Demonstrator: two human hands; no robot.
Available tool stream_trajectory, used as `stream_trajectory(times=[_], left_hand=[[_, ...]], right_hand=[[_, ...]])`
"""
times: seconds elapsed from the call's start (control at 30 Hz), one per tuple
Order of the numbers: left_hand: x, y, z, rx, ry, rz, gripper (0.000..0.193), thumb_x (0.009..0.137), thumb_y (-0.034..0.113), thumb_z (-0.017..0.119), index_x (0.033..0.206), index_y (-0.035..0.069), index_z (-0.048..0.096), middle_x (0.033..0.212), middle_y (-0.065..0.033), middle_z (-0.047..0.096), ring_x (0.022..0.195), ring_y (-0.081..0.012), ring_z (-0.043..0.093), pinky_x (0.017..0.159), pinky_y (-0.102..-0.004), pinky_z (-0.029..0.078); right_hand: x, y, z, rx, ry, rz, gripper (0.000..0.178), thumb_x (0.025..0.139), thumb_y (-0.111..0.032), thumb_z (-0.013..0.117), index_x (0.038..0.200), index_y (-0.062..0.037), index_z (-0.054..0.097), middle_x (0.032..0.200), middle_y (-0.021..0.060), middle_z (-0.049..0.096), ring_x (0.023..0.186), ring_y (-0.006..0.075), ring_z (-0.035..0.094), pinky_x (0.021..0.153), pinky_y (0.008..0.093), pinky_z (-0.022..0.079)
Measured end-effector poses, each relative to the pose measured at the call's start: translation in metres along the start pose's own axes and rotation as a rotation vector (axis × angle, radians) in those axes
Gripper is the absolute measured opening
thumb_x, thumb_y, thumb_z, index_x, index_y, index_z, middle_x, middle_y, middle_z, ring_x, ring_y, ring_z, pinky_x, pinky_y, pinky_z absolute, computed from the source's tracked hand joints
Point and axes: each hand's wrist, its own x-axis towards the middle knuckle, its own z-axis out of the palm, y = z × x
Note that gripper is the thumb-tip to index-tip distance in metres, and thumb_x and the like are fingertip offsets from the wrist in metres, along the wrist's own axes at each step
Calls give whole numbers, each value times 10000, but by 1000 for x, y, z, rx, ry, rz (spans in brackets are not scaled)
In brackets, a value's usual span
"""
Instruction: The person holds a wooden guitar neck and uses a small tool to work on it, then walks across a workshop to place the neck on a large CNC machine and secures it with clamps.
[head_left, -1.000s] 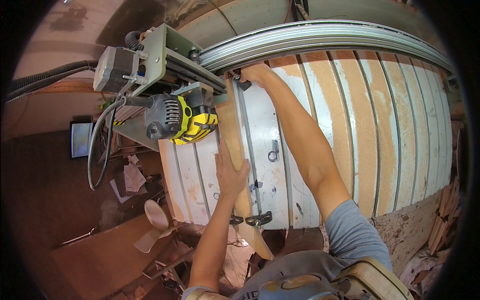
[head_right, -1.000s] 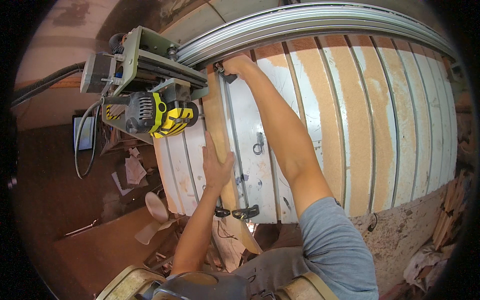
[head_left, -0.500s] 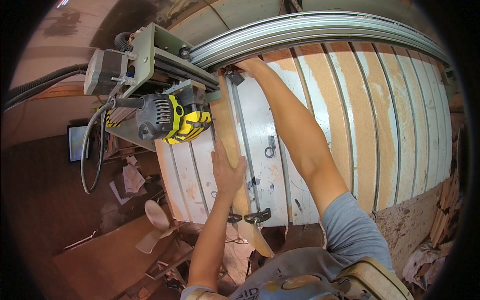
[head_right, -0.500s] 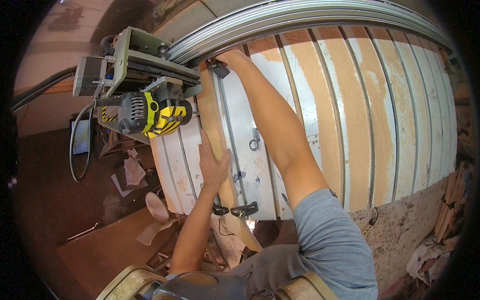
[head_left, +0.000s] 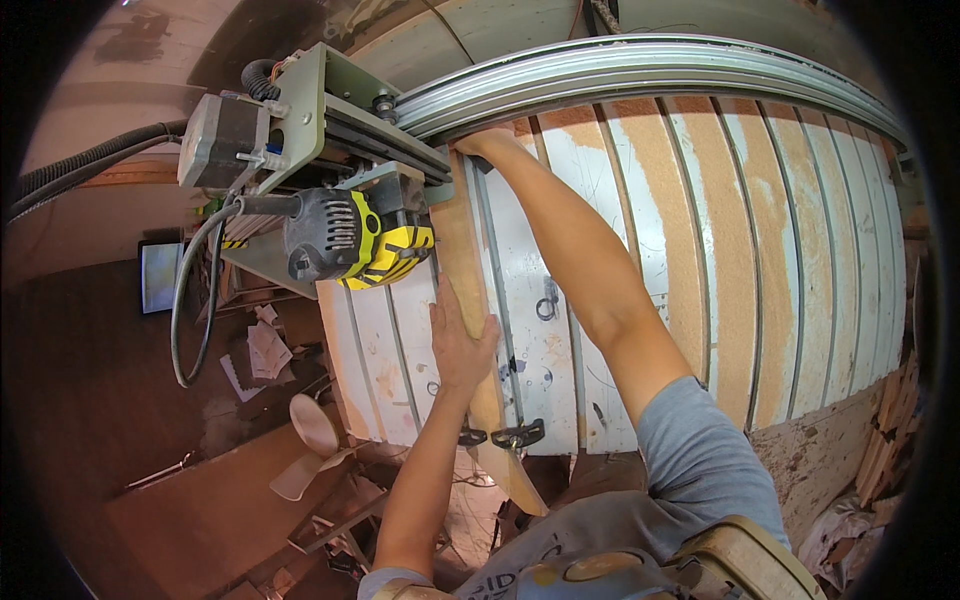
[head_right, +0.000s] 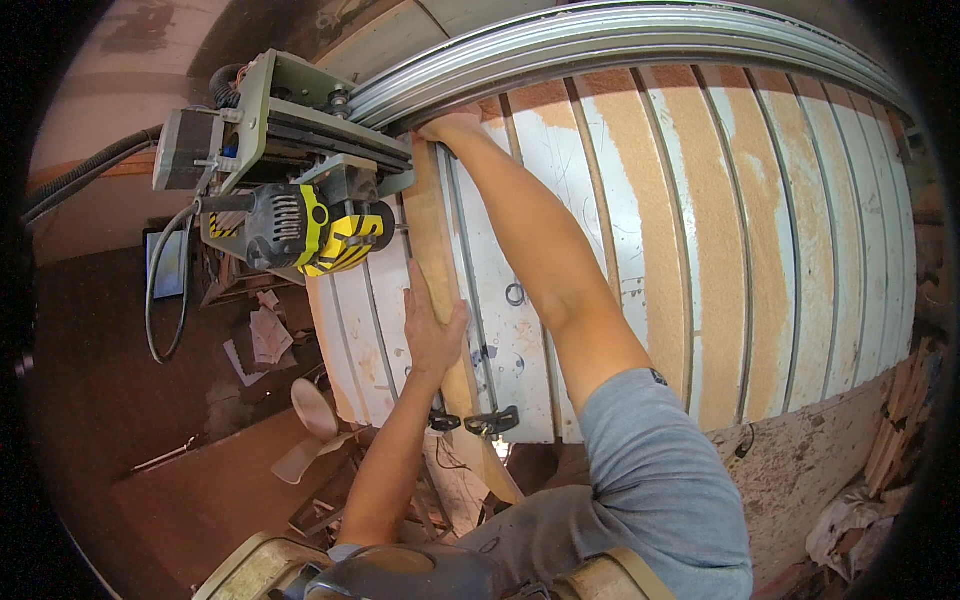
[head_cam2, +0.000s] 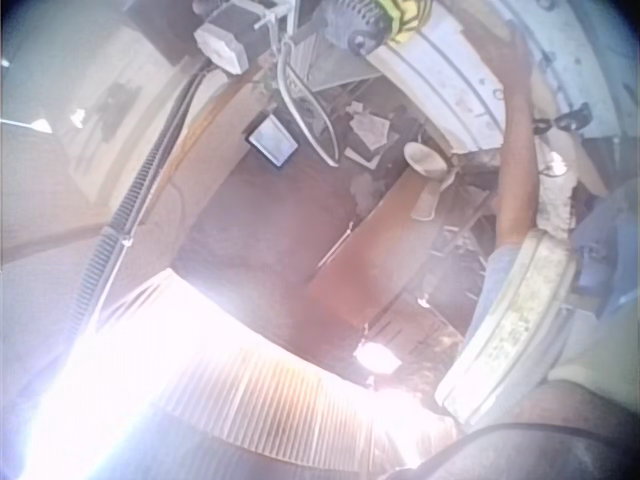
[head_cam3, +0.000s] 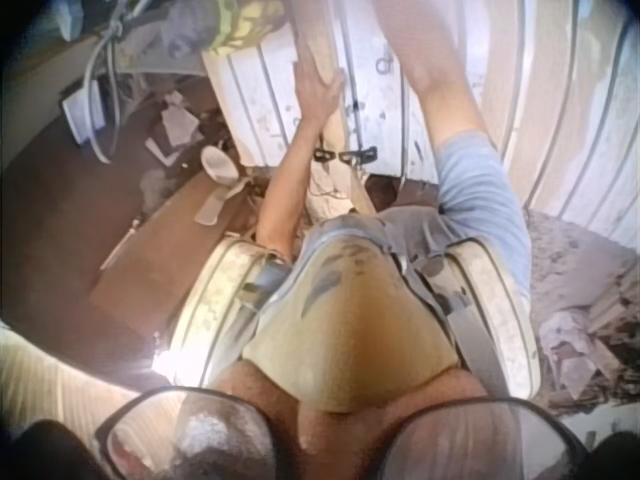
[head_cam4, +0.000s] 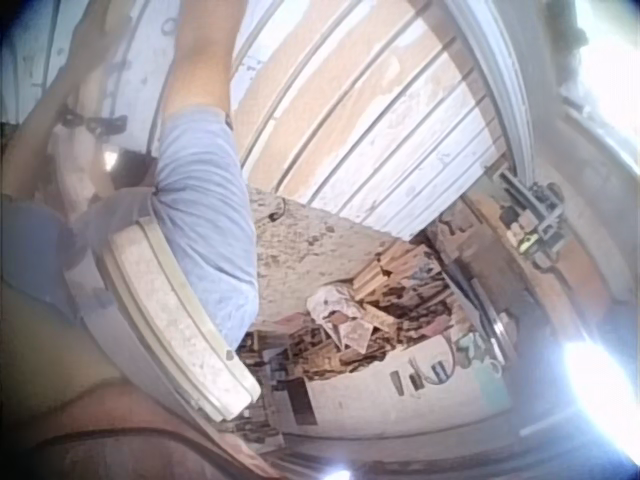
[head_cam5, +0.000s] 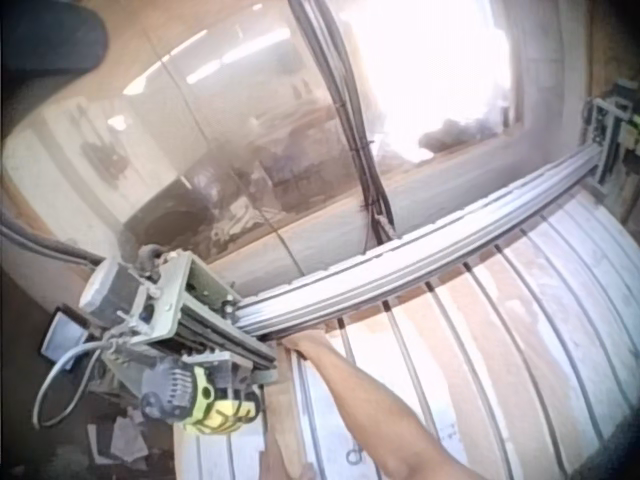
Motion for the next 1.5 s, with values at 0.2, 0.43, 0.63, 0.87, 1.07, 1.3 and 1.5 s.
stream_trajectory(times=[0.2,0.43,0.63,0.87,1.07,1.3,1.5], left_hand=[[-1,-1,0,18,-13,-8,947,845,241,694,1575,-57,169,1621,-263,264,1472,-409,320,1239,-515,195],[-1,0,0,36,-21,-18,944,846,240,693,1571,-64,171,1622,-267,258,1469,-415,320,1244,-503,190],[1,0,0,46,4,5,957,846,220,679,1586,-46,134,1578,-305,316,1407,-490,371,1234,-508,221],[0,1,0,55,11,11,957,846,208,669,1591,-40,122,1557,-318,345,1388,-508,394,1230,-505,234],[0,2,-1,31,16,-4,971,835,199,680,1596,-28,123,1551,-317,359,1398,-489,395,1231,-500,229],[1,2,1,33,36,24,967,829,200,680,1594,-32,134,1528,-330,383,1374,-503,419,1227,-494,242],[0,0,2,38,39,17,965,830,204,676,1593,-33,137,1505,-347,402,1358,-516,430,1220,-489,258]], right_hand=[[8,-1,-5,-2,-5,-36,441,847,-445,704,1253,-273,687,1404,16,606,1346,216,508,1132,339,377],[1,8,-21,26,-107,-148,399,826,-457,717,1189,-292,722,1359,-10,640,1322,202,525,1113,339,392],[-14,8,-26,-72,-238,-158,364,807,-466,729,1134,-309,751,1321,-32,669,1302,190,539,1097,339,406],[-17,17,-38,223,-151,-236,589,850,-552,663,1307,-181,662,1383,123,621,1295,318,552,1105,368,403],[-46,12,-9,95,2,-62,508,823,-508,689,1106,-90,746,1147,147,727,1078,339,673,933,414,520],[-67,14,-9,419,188,-89,432,773,-327,814,971,49,735,984,208,736,973,367,698,898,413,526],[-76,14,-24,418,116,-132,329,783,-254,807,1011,-21,765,986,214,731,948,385,691,846,415,544]])
